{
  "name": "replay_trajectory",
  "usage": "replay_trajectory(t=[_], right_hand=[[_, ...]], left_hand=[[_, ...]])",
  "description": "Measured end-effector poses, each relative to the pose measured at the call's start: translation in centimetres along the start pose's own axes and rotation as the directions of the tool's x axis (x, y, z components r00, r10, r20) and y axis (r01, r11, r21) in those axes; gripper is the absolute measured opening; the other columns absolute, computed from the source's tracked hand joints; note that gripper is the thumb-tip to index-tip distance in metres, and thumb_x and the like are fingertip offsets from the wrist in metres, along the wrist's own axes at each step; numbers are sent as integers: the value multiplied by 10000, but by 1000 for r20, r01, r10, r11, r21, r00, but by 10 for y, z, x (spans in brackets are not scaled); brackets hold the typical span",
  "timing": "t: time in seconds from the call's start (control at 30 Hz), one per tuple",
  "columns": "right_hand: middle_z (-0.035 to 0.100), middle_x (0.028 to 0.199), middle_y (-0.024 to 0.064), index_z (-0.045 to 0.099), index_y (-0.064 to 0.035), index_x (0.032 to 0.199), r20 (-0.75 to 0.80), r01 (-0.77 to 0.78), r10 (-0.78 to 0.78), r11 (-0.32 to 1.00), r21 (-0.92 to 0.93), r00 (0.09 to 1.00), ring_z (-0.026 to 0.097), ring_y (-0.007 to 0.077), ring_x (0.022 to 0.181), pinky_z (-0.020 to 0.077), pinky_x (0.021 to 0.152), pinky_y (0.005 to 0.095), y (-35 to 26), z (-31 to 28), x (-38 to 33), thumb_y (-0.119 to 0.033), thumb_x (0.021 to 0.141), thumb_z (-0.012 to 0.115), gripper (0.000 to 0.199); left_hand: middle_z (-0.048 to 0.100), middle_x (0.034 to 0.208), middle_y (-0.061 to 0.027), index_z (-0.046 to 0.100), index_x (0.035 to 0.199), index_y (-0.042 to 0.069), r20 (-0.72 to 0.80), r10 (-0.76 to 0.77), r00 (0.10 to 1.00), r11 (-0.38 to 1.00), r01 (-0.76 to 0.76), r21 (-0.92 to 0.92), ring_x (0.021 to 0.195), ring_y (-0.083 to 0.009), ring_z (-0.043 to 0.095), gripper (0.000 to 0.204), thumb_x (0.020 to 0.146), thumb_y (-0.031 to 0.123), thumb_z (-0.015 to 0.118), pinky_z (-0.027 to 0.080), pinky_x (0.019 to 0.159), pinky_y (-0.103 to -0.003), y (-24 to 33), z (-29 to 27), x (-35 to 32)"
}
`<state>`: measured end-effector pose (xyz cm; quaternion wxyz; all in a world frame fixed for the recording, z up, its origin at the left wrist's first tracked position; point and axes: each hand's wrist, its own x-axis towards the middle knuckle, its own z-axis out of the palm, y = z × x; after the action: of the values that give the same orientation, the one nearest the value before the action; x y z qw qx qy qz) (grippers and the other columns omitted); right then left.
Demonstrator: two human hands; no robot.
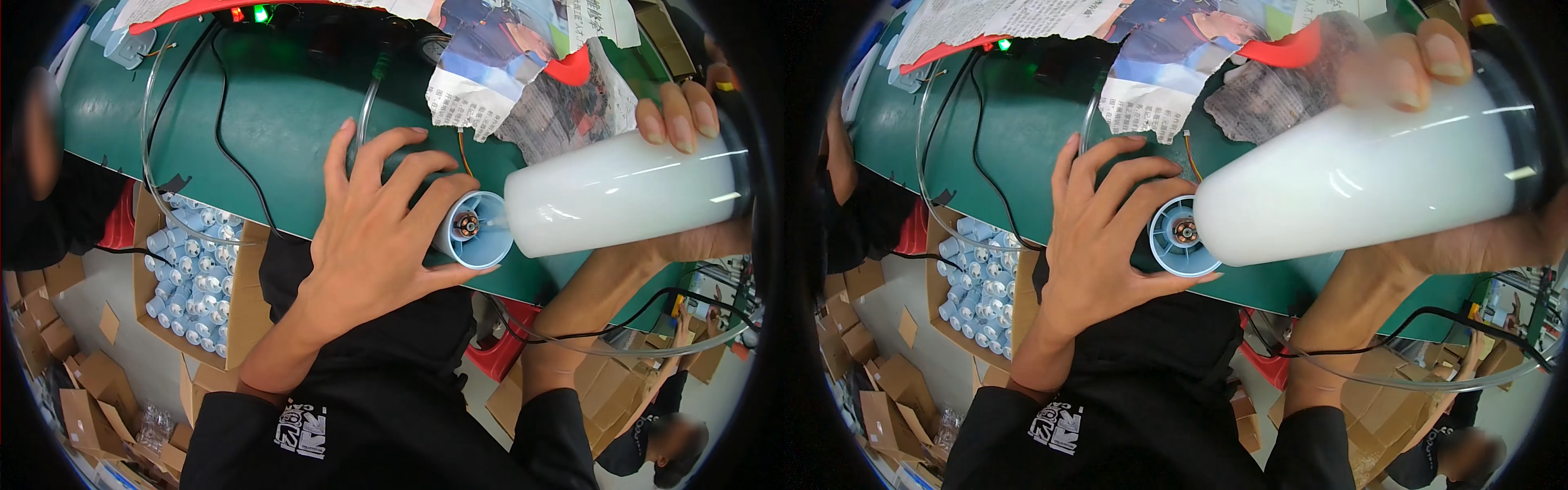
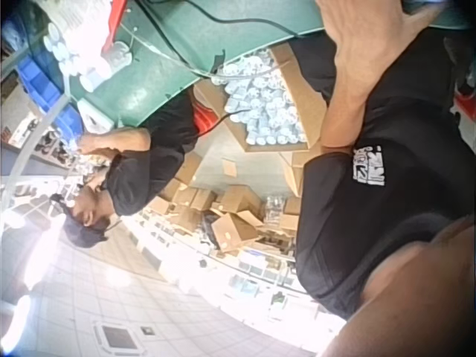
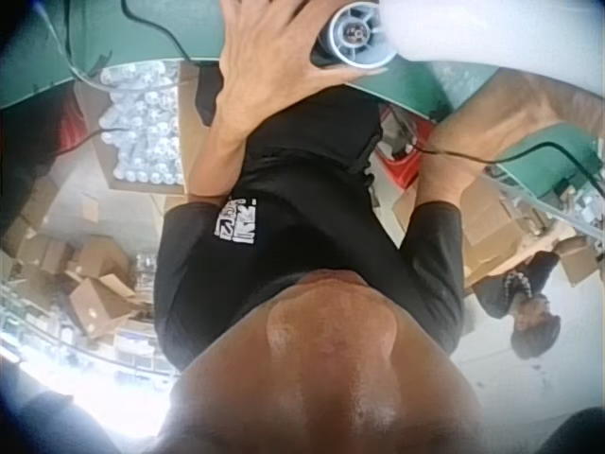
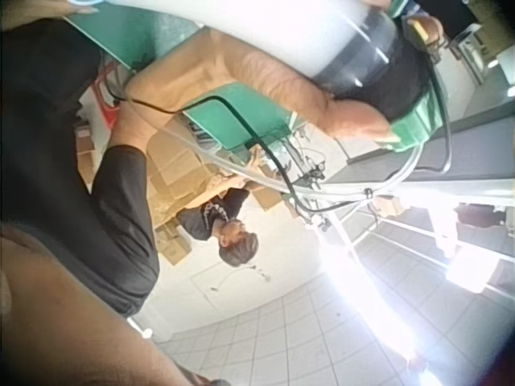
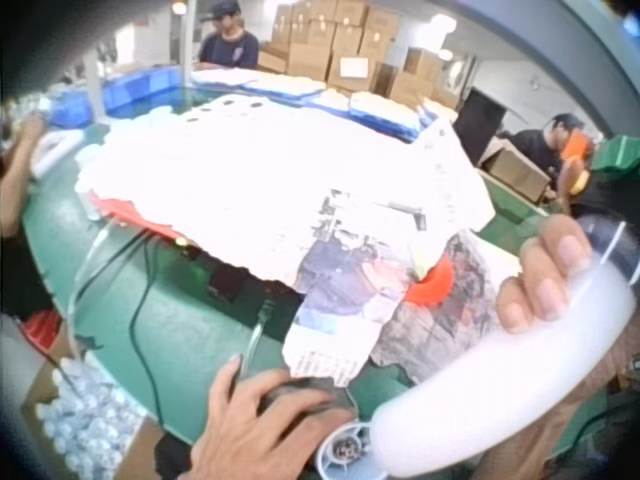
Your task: Assembling small cooling fans by applying adhesive and inserting components.
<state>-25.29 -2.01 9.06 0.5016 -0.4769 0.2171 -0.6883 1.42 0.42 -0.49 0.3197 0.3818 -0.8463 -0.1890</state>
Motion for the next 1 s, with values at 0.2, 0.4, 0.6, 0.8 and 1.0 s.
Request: replay_trajectory(t=[0.2,0.4,0.6,0.8,1.0], right_hand=[[387,967,58,415,-33,1058,2,61,-61,990,126,998,443,180,893,357,807,336,-4,4,-2,-582,508,854,893],[395,977,59,405,-9,1148,39,29,-39,973,227,998,446,180,897,358,812,336,2,6,0,-585,524,847,958],[395,974,62,407,-11,1137,56,11,-24,976,217,998,443,182,898,356,813,335,1,5,-1,-577,525,840,939],[396,971,64,409,-13,1125,81,-12,-5,978,210,997,440,183,900,354,815,334,4,5,1,-569,526,834,920],[397,969,66,411,-16,1113,100,-33,14,979,199,995,436,185,901,351,816,333,2,5,-2,-561,527,827,902]], left_hand=[[593,1147,0,667,1054,168,4,-9,1000,1000,9,-4,1222,-289,468,578,576,430,860,214,1100,-583,1,-1,0],[593,1147,-7,665,1049,159,0,-5,1000,1000,5,-2,1218,-290,473,579,574,428,859,224,1094,-582,0,-1,2],[592,1145,-15,664,1047,153,-5,0,1000,1000,0,1,1216,-289,478,580,575,428,858,229,1090,-582,0,0,1],[590,1147,-11,668,1048,157,-2,-7,1000,1000,7,-1,1215,-285,477,578,576,431,860,225,1096,-582,0,0,1],[589,1142,-10,670,1047,160,-6,-6,1000,1000,6,-2,1213,-284,478,580,572,431,862,226,1097,-583,0,0,1]])
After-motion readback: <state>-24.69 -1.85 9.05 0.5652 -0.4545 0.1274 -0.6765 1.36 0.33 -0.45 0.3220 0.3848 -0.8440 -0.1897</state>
